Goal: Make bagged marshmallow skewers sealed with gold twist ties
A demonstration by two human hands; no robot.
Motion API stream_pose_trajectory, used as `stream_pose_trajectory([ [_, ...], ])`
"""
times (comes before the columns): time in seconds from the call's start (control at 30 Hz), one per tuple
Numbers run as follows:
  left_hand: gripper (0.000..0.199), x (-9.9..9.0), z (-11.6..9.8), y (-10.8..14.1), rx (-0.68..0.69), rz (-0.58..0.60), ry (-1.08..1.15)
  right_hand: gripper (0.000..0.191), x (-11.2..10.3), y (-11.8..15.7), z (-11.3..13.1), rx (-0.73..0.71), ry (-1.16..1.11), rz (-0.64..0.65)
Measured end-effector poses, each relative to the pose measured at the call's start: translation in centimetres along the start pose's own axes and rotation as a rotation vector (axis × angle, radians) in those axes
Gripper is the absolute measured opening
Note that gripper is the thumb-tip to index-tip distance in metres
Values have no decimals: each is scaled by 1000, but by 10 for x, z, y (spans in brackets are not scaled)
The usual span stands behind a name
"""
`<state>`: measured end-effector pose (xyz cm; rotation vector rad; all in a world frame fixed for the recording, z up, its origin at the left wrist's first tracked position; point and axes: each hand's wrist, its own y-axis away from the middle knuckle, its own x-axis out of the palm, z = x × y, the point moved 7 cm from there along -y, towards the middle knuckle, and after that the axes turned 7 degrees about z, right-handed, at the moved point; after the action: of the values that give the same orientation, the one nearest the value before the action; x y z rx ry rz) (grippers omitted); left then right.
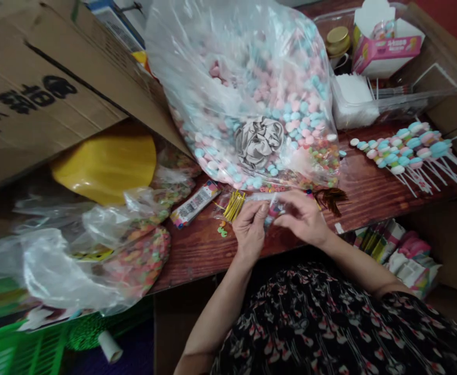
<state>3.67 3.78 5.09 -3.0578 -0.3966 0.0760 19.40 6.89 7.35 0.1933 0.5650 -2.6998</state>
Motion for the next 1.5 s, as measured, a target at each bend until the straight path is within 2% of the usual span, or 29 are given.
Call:
stream_pose_trajectory([
  [0.07,23,4,-1,4,25,52,20,10,13,4,-2,-2,-60,48],
  [0.1,27,5,2,7,-1,70,53,12,15,4,-3,1,-77,35],
  [0.2,36,8,22,17,-190,157,168,9,13,2,-6,-7,-70,9],
  [0.3,31,11,32,26,-293,280,183,9,11,1,-1,-89,0,30],
  [0.4,30,15,35,34,-356,372,219,9,11,7,1,-136,38,-41],
  [0.5,32,24,37,42,-495,463,399,11,18,11,1,-171,49,-81],
  [0.63,31,27,35,38,-628,534,488,13,19,7,-7,-108,60,-64],
  [0.7,29,24,32,33,-634,572,458,11,11,5,-1,-165,212,-35],
  [0.73,30,22,31,32,-641,594,443,12,9,6,5,-245,333,8],
  [0.8,31,19,31,34,-697,684,405,24,12,12,17,-450,588,196],
  [0.9,35,22,36,44,-824,921,321,31,20,30,20,-680,785,533],
  [0.97,36,27,38,48,-882,1074,298,27,20,36,19,-745,808,619],
  [1.03,38,34,36,50,-892,1211,256,20,19,38,18,-760,808,626],
  [1.1,39,40,33,47,-811,1300,126,18,20,38,16,-699,817,602],
  [1.17,34,42,28,36,-573,1282,-128,17,22,37,9,-541,824,576],
  [1.27,22,37,9,20,32,1076,-653,16,22,40,-14,-151,716,535],
  [1.33,19,33,-6,24,446,925,-897,21,22,45,-34,120,492,520],
  [1.37,22,31,-11,29,605,872,-962,24,24,49,-42,231,366,514],
  [1.4,24,30,-12,34,717,832,-995,26,26,51,-47,310,263,500],
  [1.43,24,28,-12,36,771,801,-1010,26,26,53,-49,344,206,475],
  [1.5,19,24,-5,32,702,759,-1003,22,22,51,-42,274,252,373],
])
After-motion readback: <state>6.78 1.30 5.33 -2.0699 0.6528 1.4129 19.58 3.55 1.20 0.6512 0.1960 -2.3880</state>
